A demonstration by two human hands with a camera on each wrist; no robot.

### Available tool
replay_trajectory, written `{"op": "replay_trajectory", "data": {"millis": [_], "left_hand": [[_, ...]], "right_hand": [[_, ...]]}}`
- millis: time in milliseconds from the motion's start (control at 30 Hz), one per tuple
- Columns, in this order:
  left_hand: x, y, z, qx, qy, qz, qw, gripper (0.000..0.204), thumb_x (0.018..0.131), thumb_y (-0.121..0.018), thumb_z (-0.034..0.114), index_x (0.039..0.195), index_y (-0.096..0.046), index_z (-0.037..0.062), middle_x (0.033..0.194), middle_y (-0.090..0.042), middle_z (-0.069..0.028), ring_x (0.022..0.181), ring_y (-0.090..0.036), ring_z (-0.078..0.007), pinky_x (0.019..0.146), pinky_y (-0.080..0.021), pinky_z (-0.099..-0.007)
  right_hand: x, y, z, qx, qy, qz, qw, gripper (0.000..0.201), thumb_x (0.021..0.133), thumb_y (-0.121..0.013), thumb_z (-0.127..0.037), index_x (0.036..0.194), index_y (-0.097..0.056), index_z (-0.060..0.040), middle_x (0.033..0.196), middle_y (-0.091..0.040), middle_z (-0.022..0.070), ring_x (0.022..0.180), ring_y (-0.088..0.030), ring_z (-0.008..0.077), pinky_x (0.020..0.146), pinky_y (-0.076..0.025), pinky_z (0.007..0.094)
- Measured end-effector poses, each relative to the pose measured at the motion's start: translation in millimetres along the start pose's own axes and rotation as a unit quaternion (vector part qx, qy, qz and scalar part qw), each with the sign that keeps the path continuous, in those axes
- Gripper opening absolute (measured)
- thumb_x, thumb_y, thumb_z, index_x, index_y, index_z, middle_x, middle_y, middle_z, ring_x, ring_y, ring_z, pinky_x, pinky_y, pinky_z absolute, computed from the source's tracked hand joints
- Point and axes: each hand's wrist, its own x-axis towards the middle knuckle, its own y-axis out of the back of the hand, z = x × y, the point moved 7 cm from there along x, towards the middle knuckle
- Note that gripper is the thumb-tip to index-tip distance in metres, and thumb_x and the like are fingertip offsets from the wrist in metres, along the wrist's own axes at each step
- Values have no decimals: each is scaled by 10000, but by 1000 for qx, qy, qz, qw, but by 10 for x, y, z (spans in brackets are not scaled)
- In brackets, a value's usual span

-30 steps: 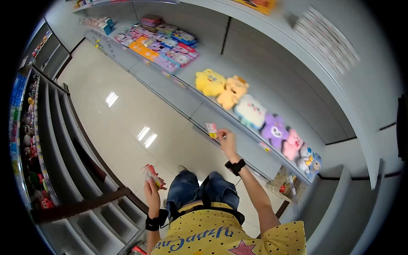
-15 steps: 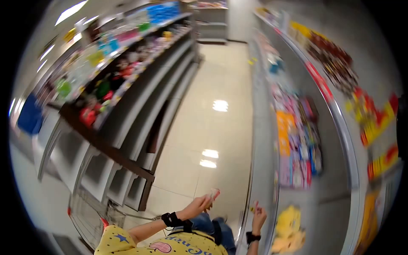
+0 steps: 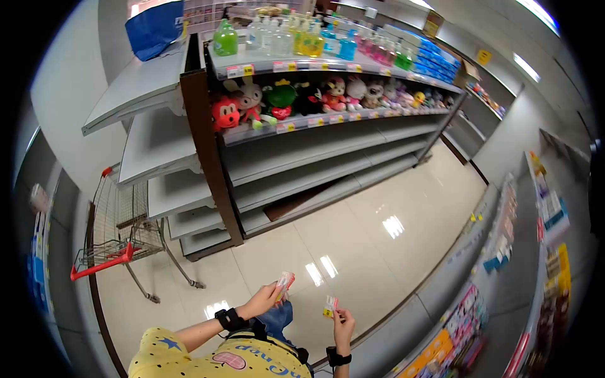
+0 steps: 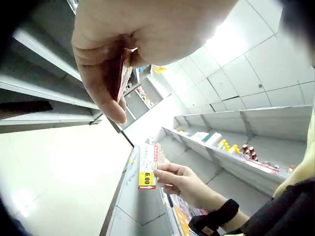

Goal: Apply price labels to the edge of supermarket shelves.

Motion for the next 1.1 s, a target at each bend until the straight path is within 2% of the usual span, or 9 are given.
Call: {"op": "replay_trajectory", "data": {"millis": [167,200,367,467,567,700,767,900,1100], "left_hand": [[932,538,415,17,-27,73,997,358,1040,-329,268,1039,-532,-27,818,-612,-82,701,-600,-129,629,-519,-270],[1061,638,486,3,-32,100,994,359,1040,-330,267,1043,-535,-27,818,-613,-84,700,-602,-132,625,-520,-272],[1385,861,580,-41,-14,182,982,339,1037,-341,252,1067,-529,-30,791,-602,-77,670,-582,-139,604,-505,-274],[1452,973,483,-55,-5,255,965,315,1034,-355,231,1051,-530,-31,778,-602,-71,643,-574,-129,602,-501,-265],[1605,1130,517,-60,9,341,938,304,1031,-365,217,1018,-535,-35,767,-605,-70,634,-582,-118,584,-502,-262],[1713,1262,292,-122,48,462,877,316,1033,-347,212,1019,-542,-36,767,-617,-77,656,-605,-119,569,-509,-255],[1806,1300,518,-108,22,510,853,321,1035,-336,209,1046,-544,-36,774,-622,-74,655,-603,-122,569,-507,-253],[2016,1215,622,-157,28,572,805,318,1035,-342,216,1035,-544,-30,776,-621,-77,649,-600,-128,568,-504,-255],[2091,1094,543,-230,33,613,755,360,1040,-325,257,1045,-547,-27,777,-620,-75,648,-589,-128,578,-497,-263]], "right_hand": [[1475,-670,-864,27,41,-111,993,130,890,-617,-93,916,-637,33,782,-654,93,695,-624,149,584,-468,271],[1750,-836,-1005,-12,83,-138,987,122,889,-617,-87,910,-635,33,778,-652,92,696,-625,149,583,-466,274],[2868,-1529,-1815,-20,178,-232,956,100,874,-632,-73,904,-638,22,769,-653,110,674,-630,176,586,-469,288],[3423,-2051,-2314,-79,255,-268,926,91,852,-652,-72,906,-644,1,802,-655,134,665,-630,225,591,-475,307],[3927,-2764,-2834,-82,374,-327,864,72,833,-646,-67,886,-638,-20,854,-648,140,742,-632,304,639,-491,373],[4283,-3605,-3319,-68,467,-392,790,72,835,-628,-79,886,-624,-28,860,-641,135,780,-620,339,649,-491,400],[4452,-3964,-3444,-65,493,-423,757,72,841,-619,-86,889,-620,-33,866,-641,134,792,-614,353,652,-491,411],[4730,-4577,-3793,-24,539,-422,729,74,871,-571,-104,907,-611,-54,871,-641,146,791,-617,365,645,-489,435],[4748,-5081,-3857,-116,579,-405,698,85,878,-563,-109,886,-597,-31,876,-652,139,756,-632,361,623,-501,433]]}}
